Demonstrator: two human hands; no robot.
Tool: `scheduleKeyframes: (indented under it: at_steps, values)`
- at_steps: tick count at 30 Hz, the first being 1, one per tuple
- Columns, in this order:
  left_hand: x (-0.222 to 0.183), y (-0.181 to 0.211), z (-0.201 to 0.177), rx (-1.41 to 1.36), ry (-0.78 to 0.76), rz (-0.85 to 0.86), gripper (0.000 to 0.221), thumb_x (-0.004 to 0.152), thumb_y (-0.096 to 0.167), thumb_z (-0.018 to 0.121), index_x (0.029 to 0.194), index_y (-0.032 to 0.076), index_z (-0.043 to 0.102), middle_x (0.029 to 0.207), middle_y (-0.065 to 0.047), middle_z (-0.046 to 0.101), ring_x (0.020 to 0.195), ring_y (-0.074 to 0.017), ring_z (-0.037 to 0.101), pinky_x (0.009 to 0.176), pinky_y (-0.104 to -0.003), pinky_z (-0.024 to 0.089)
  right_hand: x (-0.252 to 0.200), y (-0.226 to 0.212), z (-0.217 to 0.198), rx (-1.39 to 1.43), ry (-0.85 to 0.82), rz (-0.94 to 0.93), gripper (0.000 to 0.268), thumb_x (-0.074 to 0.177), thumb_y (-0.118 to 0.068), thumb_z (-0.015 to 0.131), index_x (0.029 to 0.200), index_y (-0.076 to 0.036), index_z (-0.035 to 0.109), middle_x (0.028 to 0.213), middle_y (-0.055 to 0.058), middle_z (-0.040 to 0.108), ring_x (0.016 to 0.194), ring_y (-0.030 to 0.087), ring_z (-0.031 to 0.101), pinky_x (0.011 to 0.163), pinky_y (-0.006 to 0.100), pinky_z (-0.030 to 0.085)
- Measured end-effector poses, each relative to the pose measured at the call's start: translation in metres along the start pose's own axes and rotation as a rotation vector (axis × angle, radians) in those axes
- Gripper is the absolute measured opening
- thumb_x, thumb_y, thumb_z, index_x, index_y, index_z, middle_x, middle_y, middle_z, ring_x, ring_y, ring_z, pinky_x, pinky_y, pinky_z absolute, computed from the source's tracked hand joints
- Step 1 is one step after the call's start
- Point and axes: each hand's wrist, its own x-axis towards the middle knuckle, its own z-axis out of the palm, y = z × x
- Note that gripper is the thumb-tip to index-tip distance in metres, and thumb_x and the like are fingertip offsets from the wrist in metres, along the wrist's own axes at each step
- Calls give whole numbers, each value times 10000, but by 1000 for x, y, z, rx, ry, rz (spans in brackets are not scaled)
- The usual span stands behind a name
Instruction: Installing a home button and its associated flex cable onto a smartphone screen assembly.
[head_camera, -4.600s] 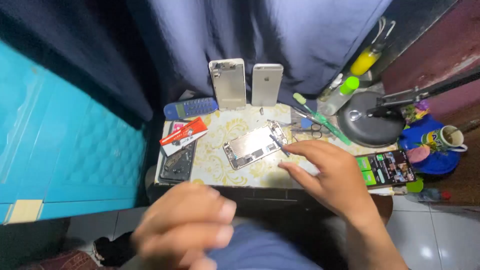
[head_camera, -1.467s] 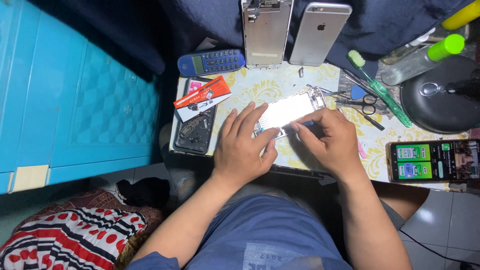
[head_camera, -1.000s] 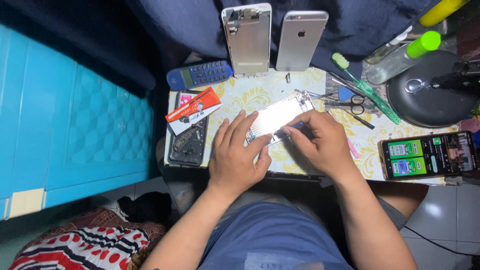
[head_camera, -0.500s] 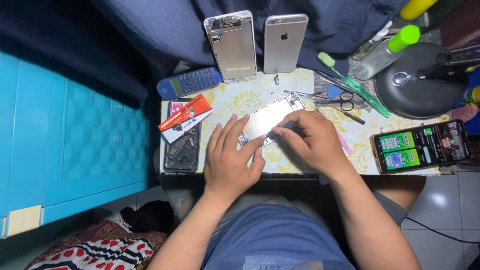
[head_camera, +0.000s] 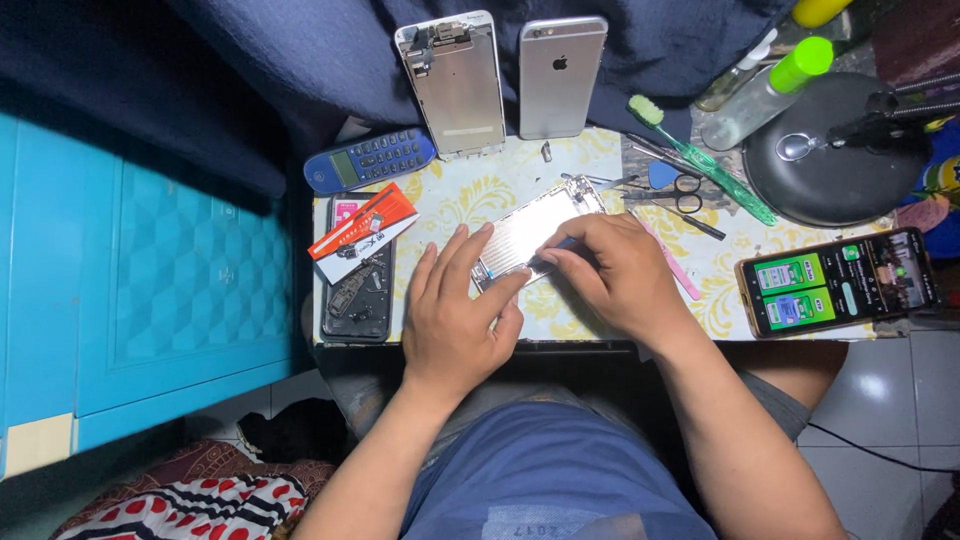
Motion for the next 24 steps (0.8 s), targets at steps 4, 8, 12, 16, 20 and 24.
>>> scheduleKeyframes:
  at_steps: [4,8,12,16,20,24]
  values:
    - [0,0,1,8,14,-6,213,890,155,609,999,198,787,1373,-159,578,1344,-419,550,1107,-622,378,-1,0,2,-8,4,1,108,993,-202,706,1032,-103,726,800,101,759,839,350,748,864,455,550]
    - [-1,-1,3,20,45,-10,169,886,184,609,970,158,755,1366,-164,583,1324,-410,576,1102,-605,395,-2,3,4,-21,10,4,116,988,-196,721,1023,-85,718,792,111,754,829,371,740,854,460,546]
    - [-1,-1,3,23,58,-9,162,890,192,608,956,162,753,1369,-159,587,1319,-407,584,1098,-601,404,-2,2,4,-28,13,22,127,985,-200,734,1030,-83,713,774,117,748,819,380,736,849,466,545]
    - [-1,-2,3,33,67,-7,158,894,199,608,960,166,747,1369,-154,588,1311,-402,591,1094,-598,410,-3,2,5,-22,24,47,113,990,-185,740,1035,-84,717,767,108,746,822,370,734,856,453,544]
    - [-1,-2,3,17,45,-23,153,897,194,608,955,164,747,1368,-161,581,1322,-410,578,1101,-600,394,-3,4,5,-31,28,50,102,989,-180,739,1033,-89,723,758,106,749,813,368,731,851,449,545]
    - [0,-1,1,12,28,-38,147,891,192,615,947,161,748,1355,-166,586,1319,-413,578,1097,-604,397,0,-2,4,-19,21,34,94,978,-169,739,1015,-84,725,746,111,753,791,367,734,840,451,548]
